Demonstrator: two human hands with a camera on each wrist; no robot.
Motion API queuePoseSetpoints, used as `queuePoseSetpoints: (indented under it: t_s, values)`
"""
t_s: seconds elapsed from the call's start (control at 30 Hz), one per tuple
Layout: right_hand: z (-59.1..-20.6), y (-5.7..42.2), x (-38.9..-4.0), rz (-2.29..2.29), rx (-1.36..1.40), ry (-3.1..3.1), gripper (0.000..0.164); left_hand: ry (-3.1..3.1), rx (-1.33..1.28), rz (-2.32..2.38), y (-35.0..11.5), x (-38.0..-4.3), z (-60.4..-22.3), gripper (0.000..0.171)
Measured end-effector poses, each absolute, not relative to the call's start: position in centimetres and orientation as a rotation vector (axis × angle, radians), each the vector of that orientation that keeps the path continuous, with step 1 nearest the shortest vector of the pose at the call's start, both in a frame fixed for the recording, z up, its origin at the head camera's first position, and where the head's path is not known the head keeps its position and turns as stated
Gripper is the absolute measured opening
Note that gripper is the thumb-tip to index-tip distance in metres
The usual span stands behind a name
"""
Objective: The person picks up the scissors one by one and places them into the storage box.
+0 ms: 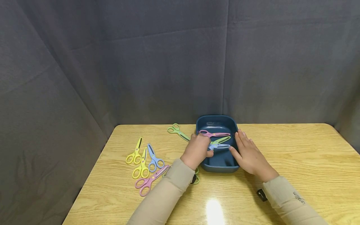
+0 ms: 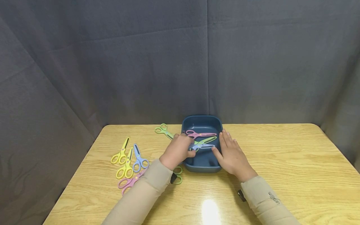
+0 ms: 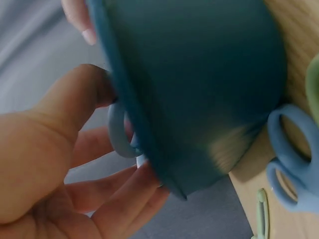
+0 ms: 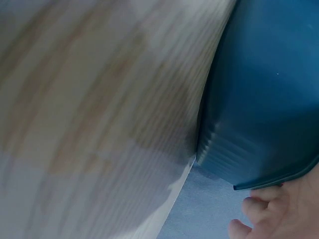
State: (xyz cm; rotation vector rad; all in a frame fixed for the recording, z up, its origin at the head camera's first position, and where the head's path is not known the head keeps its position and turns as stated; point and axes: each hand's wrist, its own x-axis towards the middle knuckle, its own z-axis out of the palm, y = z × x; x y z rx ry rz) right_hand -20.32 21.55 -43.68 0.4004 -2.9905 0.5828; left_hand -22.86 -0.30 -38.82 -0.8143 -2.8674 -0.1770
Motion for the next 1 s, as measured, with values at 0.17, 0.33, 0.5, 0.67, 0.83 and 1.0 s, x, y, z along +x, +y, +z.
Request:
queuePoseSetpoints:
  t_s: [0.17, 0.33, 0.5, 0.67, 0.83, 1.0]
  values:
    - [-43.6, 21.6, -20.3, 0.573, 0.403, -2.99, 0.076, -2.874, -0.819, -0.058, 0.4, -22.7, -39.4, 0.025]
    - [-43.6, 21.6, -20.3, 0.57, 0.404, -2.995, 0.076, -2.88, -0.824, 0.004, 0.9, -22.8, -40.1, 0.025]
    - [-43.6, 21.6, -20.3, 0.578, 0.403, -2.99, 0.075, -2.839, -0.825, 0.06, 1.3, -22.9, -40.7, 0.024]
    - [-43.6, 21.6, -20.3, 0.575, 0.403, -2.992, 0.075, -2.818, -0.835, 0.09, 1.5, -22.8, -41.1, 0.022]
    - [-43.6, 21.5, -20.2, 0.572, 0.399, -2.997, 0.075, -2.824, -0.839, 0.094, 1.5, -22.8, -41.3, 0.022]
    - [-43.5, 21.5, -20.3, 0.573, 0.399, -2.999, 0.075, -2.857, -0.826, 0.121, 1.7, -22.7, -41.4, 0.029]
